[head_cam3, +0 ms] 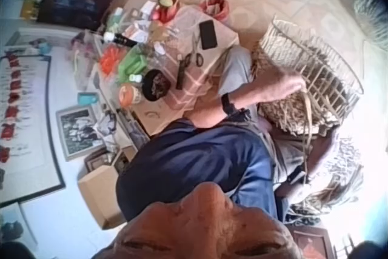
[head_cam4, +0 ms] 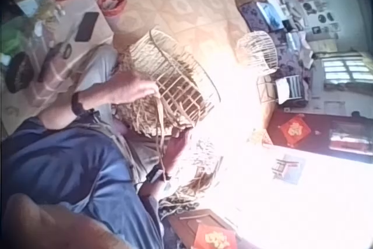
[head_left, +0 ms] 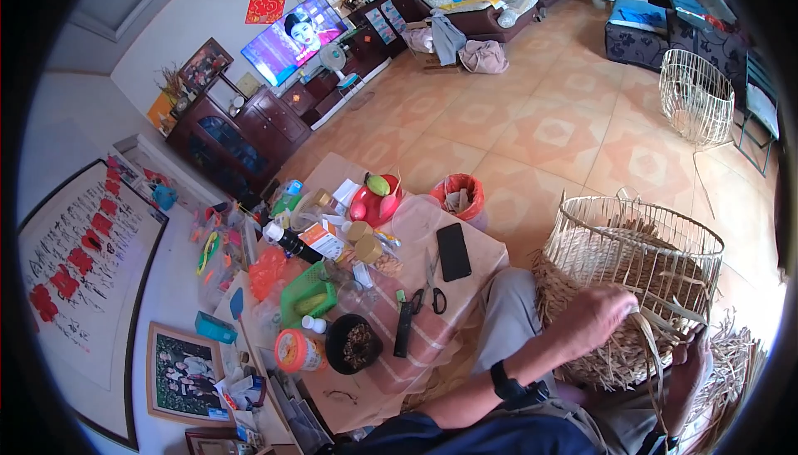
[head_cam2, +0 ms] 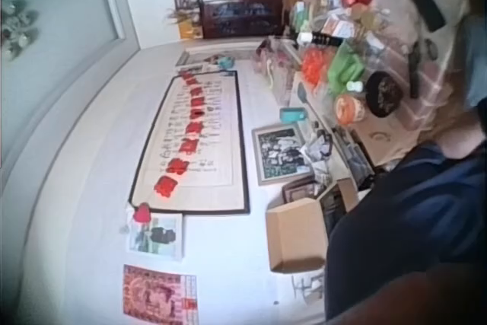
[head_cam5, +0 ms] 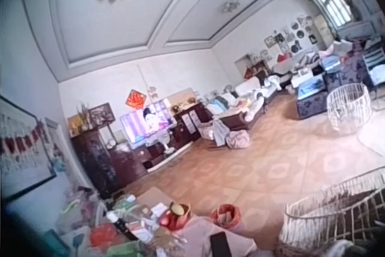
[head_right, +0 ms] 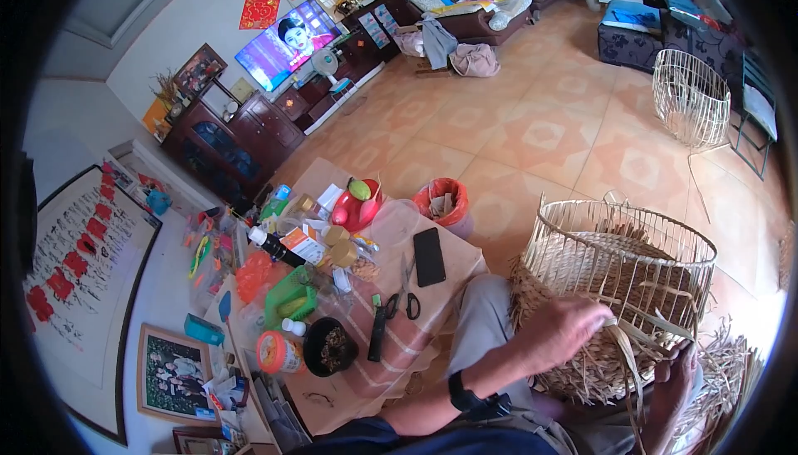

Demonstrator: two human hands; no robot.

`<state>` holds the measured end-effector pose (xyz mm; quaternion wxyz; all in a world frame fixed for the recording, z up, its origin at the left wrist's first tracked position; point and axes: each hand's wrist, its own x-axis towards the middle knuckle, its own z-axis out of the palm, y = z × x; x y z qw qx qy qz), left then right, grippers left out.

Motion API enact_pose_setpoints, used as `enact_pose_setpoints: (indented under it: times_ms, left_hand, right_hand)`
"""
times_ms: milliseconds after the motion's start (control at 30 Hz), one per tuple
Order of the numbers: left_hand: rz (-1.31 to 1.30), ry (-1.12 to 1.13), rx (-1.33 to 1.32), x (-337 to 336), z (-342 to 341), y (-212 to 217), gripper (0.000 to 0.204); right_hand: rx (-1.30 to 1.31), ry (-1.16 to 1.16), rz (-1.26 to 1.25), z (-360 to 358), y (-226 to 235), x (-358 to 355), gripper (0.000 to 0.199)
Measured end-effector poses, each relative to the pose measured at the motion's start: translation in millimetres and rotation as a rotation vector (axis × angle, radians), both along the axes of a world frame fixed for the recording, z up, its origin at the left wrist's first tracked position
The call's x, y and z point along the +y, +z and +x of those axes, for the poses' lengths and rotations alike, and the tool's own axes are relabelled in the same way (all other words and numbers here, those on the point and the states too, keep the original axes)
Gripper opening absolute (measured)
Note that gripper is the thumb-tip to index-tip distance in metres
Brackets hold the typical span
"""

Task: The recorder is weaving bamboo or straw strips into a basket.

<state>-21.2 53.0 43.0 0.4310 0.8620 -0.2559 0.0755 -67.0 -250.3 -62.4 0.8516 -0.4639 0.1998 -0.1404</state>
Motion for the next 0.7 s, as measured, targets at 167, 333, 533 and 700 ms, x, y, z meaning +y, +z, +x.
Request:
enact_pose_setpoints:
  times_ms: [167,333,533,700]
  left_hand:
    - [0.292,-0.071,-0.381,-27.2,-6.2,-18.2,0.026]
    - [0.235,-0.012,-0.284,-27.3,-2.2,-17.0,0.031]
    - [0.085,0.099,-0.331,-28.2,-2.4,-16.4,0.033]
    - [0.266,-0.043,-0.166,-23.1,-0.8,-14.5,0.034]
  right_hand:
    - [0.269,0.465,-0.557,-18.0,12.0,-13.7,0.035]
    - [0.244,0.628,-0.535,-24.2,32.2,-16.9,0.028]
    - [-0.145,0.277,0.180,-29.5,-40.6,-83.0,0.025]
    - [-0.393,0.006,0.440,-24.3,-61.2,-106.0,0.038]
